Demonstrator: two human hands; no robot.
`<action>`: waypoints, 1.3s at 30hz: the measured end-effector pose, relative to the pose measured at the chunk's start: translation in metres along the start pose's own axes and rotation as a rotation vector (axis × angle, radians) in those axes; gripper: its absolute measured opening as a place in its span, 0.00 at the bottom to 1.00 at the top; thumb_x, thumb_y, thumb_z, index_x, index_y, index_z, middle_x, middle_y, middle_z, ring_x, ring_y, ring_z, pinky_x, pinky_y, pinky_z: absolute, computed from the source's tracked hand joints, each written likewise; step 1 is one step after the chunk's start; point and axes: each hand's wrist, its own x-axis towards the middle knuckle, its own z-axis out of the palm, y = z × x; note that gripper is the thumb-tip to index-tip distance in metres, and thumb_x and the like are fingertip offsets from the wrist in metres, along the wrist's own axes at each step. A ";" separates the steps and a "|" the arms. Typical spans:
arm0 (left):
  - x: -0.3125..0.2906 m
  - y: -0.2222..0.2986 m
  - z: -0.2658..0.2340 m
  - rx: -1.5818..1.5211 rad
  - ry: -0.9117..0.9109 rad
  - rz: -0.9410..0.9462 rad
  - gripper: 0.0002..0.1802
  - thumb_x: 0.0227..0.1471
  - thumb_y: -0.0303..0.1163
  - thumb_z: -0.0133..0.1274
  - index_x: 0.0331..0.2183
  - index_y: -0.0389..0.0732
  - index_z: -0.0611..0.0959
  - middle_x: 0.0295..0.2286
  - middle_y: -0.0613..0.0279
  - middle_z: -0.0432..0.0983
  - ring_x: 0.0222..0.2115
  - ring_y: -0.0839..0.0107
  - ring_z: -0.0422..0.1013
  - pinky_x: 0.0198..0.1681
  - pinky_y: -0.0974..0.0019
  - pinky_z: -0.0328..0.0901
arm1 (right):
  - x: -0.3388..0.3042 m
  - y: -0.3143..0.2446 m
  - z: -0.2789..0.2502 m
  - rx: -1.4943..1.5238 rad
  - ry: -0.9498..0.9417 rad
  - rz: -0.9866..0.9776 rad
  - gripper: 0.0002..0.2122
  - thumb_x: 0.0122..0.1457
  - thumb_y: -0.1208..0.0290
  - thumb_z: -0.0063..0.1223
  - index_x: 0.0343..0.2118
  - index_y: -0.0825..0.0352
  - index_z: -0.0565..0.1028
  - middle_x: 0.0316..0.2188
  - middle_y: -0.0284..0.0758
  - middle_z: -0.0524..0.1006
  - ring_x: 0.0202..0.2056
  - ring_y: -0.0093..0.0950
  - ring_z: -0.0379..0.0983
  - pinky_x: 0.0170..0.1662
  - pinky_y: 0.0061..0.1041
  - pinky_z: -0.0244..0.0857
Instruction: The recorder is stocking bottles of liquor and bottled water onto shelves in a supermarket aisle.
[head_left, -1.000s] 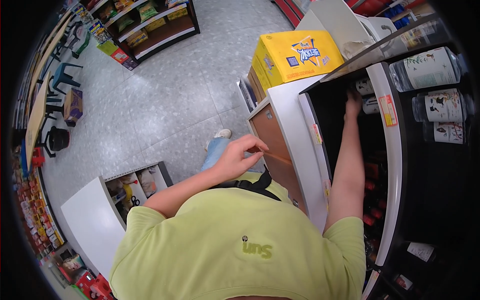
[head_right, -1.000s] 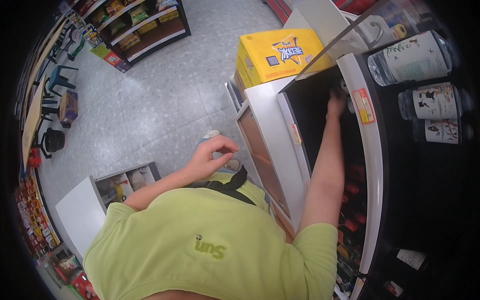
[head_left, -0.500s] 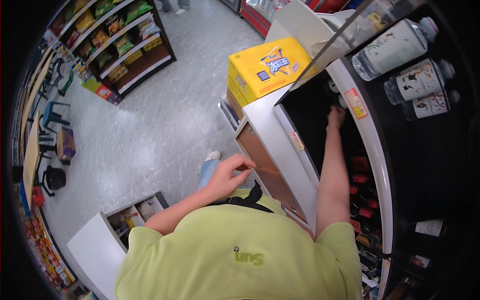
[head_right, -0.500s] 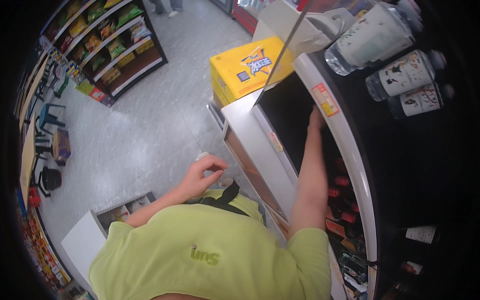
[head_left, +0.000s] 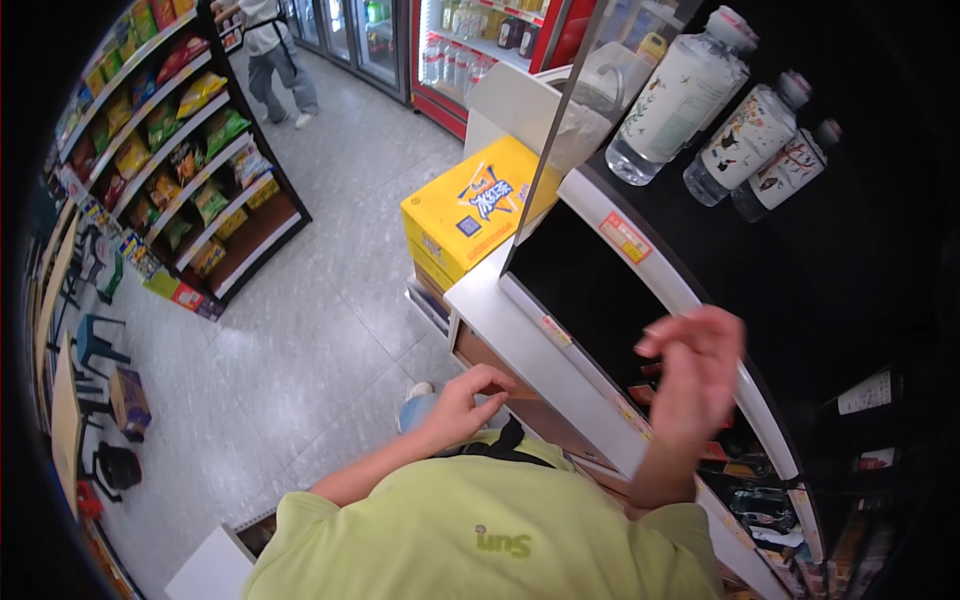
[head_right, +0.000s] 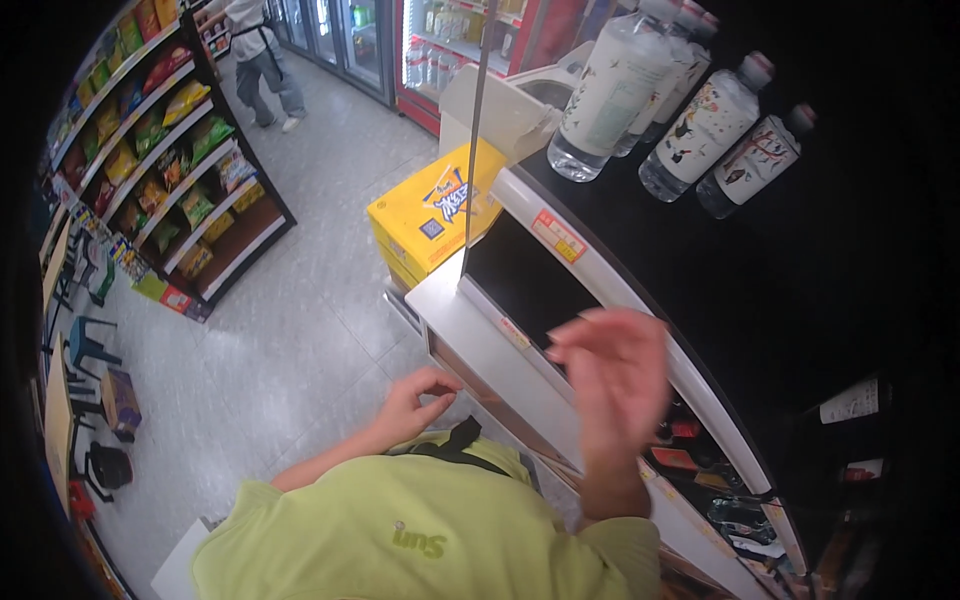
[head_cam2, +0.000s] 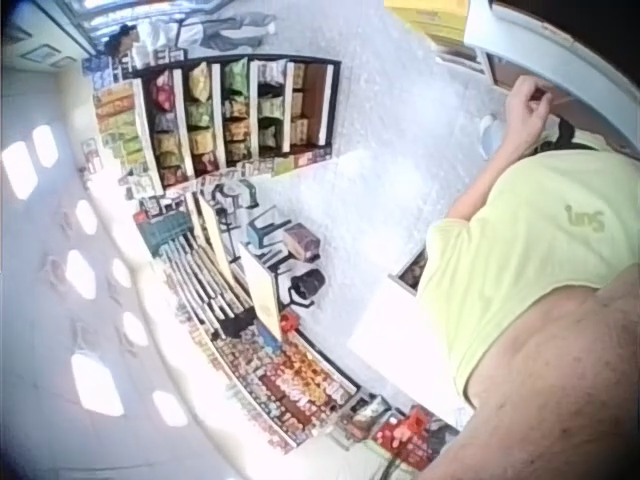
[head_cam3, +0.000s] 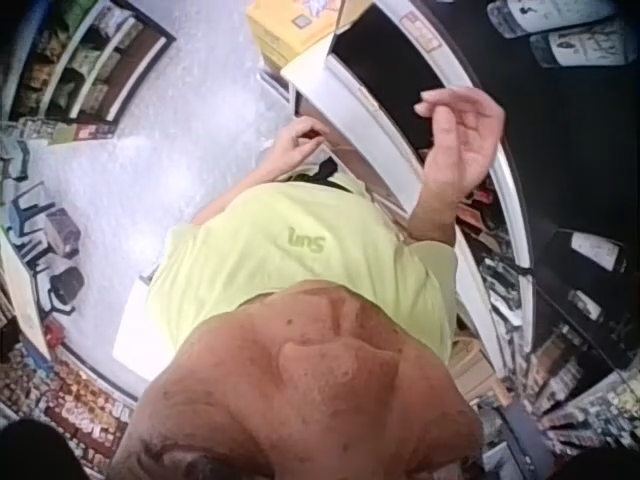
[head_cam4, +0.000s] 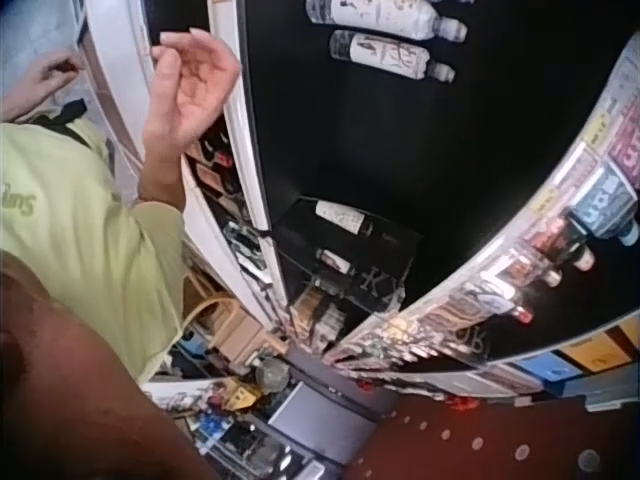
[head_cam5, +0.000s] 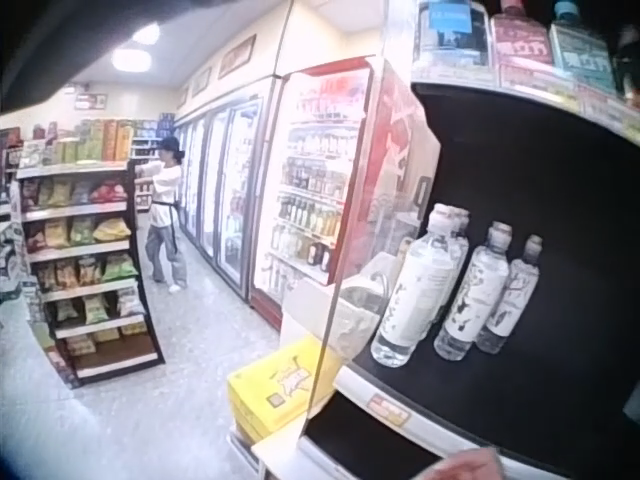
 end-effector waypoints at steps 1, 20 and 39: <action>0.002 0.000 0.000 0.011 -0.006 0.005 0.10 0.55 0.24 0.57 0.42 0.36 0.82 0.39 0.59 0.78 0.41 0.69 0.76 0.46 0.67 0.70 | 0.000 -0.020 -0.004 -0.058 0.032 -0.028 0.14 0.59 0.77 0.54 0.47 0.69 0.67 0.35 0.38 0.77 0.37 0.24 0.74 0.45 0.25 0.71; 0.001 -0.010 -0.022 0.019 0.074 0.040 0.11 0.55 0.21 0.56 0.42 0.36 0.82 0.39 0.58 0.77 0.39 0.68 0.77 0.45 0.67 0.71 | 0.224 0.026 -0.030 -0.557 -0.006 -0.032 0.36 0.51 0.57 0.70 0.55 0.78 0.66 0.48 0.46 0.76 0.49 0.32 0.74 0.54 0.28 0.67; -0.007 -0.009 -0.020 0.004 0.066 -0.004 0.10 0.56 0.24 0.56 0.42 0.36 0.82 0.39 0.59 0.78 0.41 0.69 0.75 0.47 0.66 0.69 | 0.140 -0.014 -0.036 -0.430 -0.064 -0.341 0.20 0.56 0.81 0.61 0.52 0.73 0.71 0.47 0.39 0.77 0.49 0.27 0.75 0.55 0.28 0.66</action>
